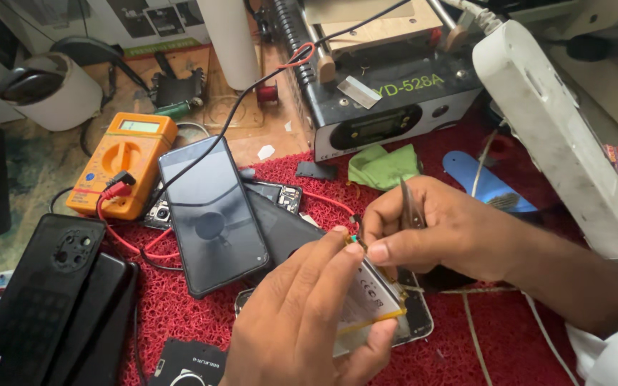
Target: The person uses tweezers to peel and remove the protective film from a Nokia smartphone battery. They carefully lift the edges and pull the film away from the battery surface.
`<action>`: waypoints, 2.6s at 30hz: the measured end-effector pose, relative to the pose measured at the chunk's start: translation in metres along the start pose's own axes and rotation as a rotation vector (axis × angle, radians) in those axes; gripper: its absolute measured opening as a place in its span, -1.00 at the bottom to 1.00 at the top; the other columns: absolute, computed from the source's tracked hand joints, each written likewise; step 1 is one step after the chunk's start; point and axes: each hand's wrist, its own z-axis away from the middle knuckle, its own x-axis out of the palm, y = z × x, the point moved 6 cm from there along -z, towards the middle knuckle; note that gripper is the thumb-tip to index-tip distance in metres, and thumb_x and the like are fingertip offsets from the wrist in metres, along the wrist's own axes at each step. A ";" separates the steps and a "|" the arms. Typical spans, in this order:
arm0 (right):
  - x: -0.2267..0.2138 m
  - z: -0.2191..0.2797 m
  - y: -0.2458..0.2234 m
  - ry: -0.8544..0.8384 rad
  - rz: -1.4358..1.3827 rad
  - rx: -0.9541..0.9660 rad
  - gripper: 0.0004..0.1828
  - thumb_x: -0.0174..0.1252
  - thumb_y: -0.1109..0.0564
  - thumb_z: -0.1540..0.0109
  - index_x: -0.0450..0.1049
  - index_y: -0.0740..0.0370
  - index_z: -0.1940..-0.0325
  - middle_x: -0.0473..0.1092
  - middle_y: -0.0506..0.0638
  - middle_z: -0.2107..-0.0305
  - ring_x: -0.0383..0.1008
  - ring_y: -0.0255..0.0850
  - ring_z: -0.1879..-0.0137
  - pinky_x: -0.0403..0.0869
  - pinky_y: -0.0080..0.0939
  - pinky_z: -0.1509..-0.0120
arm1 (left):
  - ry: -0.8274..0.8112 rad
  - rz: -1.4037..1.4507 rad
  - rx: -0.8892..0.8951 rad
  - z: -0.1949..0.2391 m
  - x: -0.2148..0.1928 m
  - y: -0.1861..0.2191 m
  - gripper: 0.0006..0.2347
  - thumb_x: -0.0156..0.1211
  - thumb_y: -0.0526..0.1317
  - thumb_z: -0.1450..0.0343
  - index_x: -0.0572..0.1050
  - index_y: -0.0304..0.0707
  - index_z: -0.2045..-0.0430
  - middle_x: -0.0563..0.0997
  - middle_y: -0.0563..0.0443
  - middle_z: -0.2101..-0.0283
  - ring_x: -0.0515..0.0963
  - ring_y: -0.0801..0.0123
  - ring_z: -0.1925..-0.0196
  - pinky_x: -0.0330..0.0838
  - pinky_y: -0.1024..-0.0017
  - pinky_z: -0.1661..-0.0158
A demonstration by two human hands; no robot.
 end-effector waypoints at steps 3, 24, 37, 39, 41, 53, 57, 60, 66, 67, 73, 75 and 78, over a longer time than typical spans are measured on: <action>0.000 -0.001 0.002 -0.007 -0.086 -0.018 -0.81 0.27 0.17 -0.22 0.49 0.40 0.31 0.31 -0.13 0.58 0.12 -0.43 0.52 0.04 -0.34 0.48 | 0.016 0.019 -0.017 -0.002 -0.001 0.000 -0.45 0.41 -0.11 -0.41 0.27 -0.41 -0.19 0.55 -0.38 -0.13 0.65 -0.11 -0.17 0.60 0.13 -0.17; -0.005 0.010 -0.002 -0.052 -0.046 0.114 -0.77 0.26 0.15 -0.24 0.54 0.44 0.28 0.52 0.05 0.56 0.24 -0.45 0.57 0.13 -0.40 0.53 | 0.172 0.283 -0.165 0.006 0.012 -0.010 -0.50 0.46 -0.07 -0.41 0.25 -0.26 -0.06 0.57 -0.38 -0.14 0.74 -0.02 -0.21 0.61 0.18 -0.12; -0.006 0.012 0.000 -0.125 0.124 0.142 -0.78 0.29 0.10 -0.27 0.54 0.33 0.32 0.46 -0.11 0.55 0.34 -0.46 0.45 0.29 -0.40 0.39 | 0.064 -0.052 -0.086 0.003 0.009 -0.018 -0.72 0.40 -0.20 -0.42 0.40 -0.24 0.14 0.66 -0.18 -0.08 0.76 0.22 -0.06 0.69 0.38 0.00; -0.006 0.012 0.003 -0.077 0.161 0.182 -0.80 0.35 0.14 -0.25 0.55 0.34 0.32 0.42 -0.13 0.57 0.28 -0.46 0.49 0.23 -0.40 0.44 | 0.013 -0.037 -0.025 0.003 0.011 -0.018 -0.63 0.41 -0.01 -0.39 0.40 -0.28 0.20 0.63 -0.25 -0.04 0.70 0.17 -0.01 0.64 0.33 0.06; -0.006 0.011 0.004 -0.068 0.176 0.191 -0.81 0.35 0.16 -0.24 0.54 0.33 0.33 0.41 -0.14 0.58 0.27 -0.47 0.49 0.21 -0.40 0.45 | -0.014 -0.061 0.009 0.004 0.013 -0.017 -0.57 0.40 0.09 -0.38 0.41 -0.28 0.24 0.61 -0.27 -0.03 0.67 0.16 0.01 0.61 0.30 0.09; 0.000 0.010 -0.005 -0.082 0.165 0.101 -0.77 0.24 0.10 -0.31 0.51 0.34 0.31 0.42 -0.09 0.50 0.39 -0.35 0.34 0.40 -0.28 0.26 | 0.033 0.073 -0.135 0.002 0.010 -0.018 -0.66 0.31 -0.04 -0.41 0.40 -0.31 0.18 0.62 -0.26 -0.04 0.69 0.14 -0.03 0.64 0.28 0.00; -0.004 0.011 -0.015 -0.014 0.309 -0.008 -0.77 0.14 0.06 -0.31 0.52 0.29 0.12 0.45 -0.11 0.43 0.43 -0.37 0.29 0.47 -0.30 0.23 | 0.029 0.131 -0.261 -0.001 0.007 -0.023 -0.75 0.25 -0.27 -0.35 0.40 -0.26 0.14 0.65 -0.24 -0.06 0.71 0.18 -0.02 0.62 0.26 -0.02; -0.015 0.015 -0.030 0.082 0.669 -0.110 -0.75 0.14 0.02 -0.33 0.62 0.16 0.05 0.49 -0.17 0.39 0.45 -0.43 0.31 0.43 -0.37 0.30 | 0.063 0.145 -0.266 -0.006 0.002 -0.023 -0.71 0.24 -0.27 -0.36 0.35 -0.27 0.09 0.63 -0.23 -0.08 0.70 0.19 -0.01 0.60 0.27 -0.02; -0.018 0.026 -0.051 0.161 1.148 -0.328 -0.76 0.34 0.14 -0.15 0.63 0.03 0.09 0.55 -0.21 0.35 0.57 -0.42 0.29 0.47 -0.35 0.27 | 0.037 0.033 -0.134 -0.008 -0.003 -0.024 -0.64 0.24 -0.04 -0.41 0.31 -0.28 0.09 0.61 -0.23 -0.09 0.65 0.18 -0.03 0.50 0.24 0.00; -0.014 0.027 -0.054 0.152 1.192 -0.397 -0.76 0.35 0.16 -0.11 0.62 0.03 0.13 0.56 -0.20 0.34 0.58 -0.40 0.27 0.48 -0.34 0.25 | 0.042 0.023 -0.121 -0.007 -0.004 -0.024 -0.59 0.24 0.03 -0.40 0.31 -0.29 0.12 0.61 -0.23 -0.06 0.64 0.18 -0.02 0.48 0.22 0.01; 0.005 0.021 -0.062 0.103 1.298 -0.489 -0.71 0.38 0.19 -0.03 0.60 0.06 0.16 0.57 -0.12 0.32 0.57 -0.32 0.27 0.44 -0.30 0.26 | -0.103 -0.188 -0.077 0.001 0.002 -0.020 -0.68 0.14 0.12 -0.47 0.37 -0.10 0.21 0.64 -0.08 -0.10 0.60 0.27 -0.05 0.42 0.24 -0.01; 0.008 0.019 -0.063 0.105 1.287 -0.502 -0.71 0.38 0.19 -0.03 0.60 0.07 0.16 0.57 -0.12 0.33 0.57 -0.33 0.27 0.44 -0.31 0.27 | -0.097 -0.199 -0.065 0.000 0.002 -0.020 -0.69 0.14 0.12 -0.47 0.41 -0.11 0.21 0.64 -0.07 -0.11 0.61 0.28 -0.06 0.42 0.24 -0.02; 0.008 0.019 -0.063 0.103 1.283 -0.506 -0.72 0.37 0.19 -0.03 0.60 0.06 0.17 0.57 -0.13 0.34 0.58 -0.33 0.26 0.44 -0.31 0.27 | -0.092 -0.206 -0.049 -0.002 0.001 -0.018 -0.68 0.12 0.13 -0.47 0.47 -0.14 0.24 0.63 -0.08 -0.12 0.60 0.26 -0.07 0.42 0.23 -0.04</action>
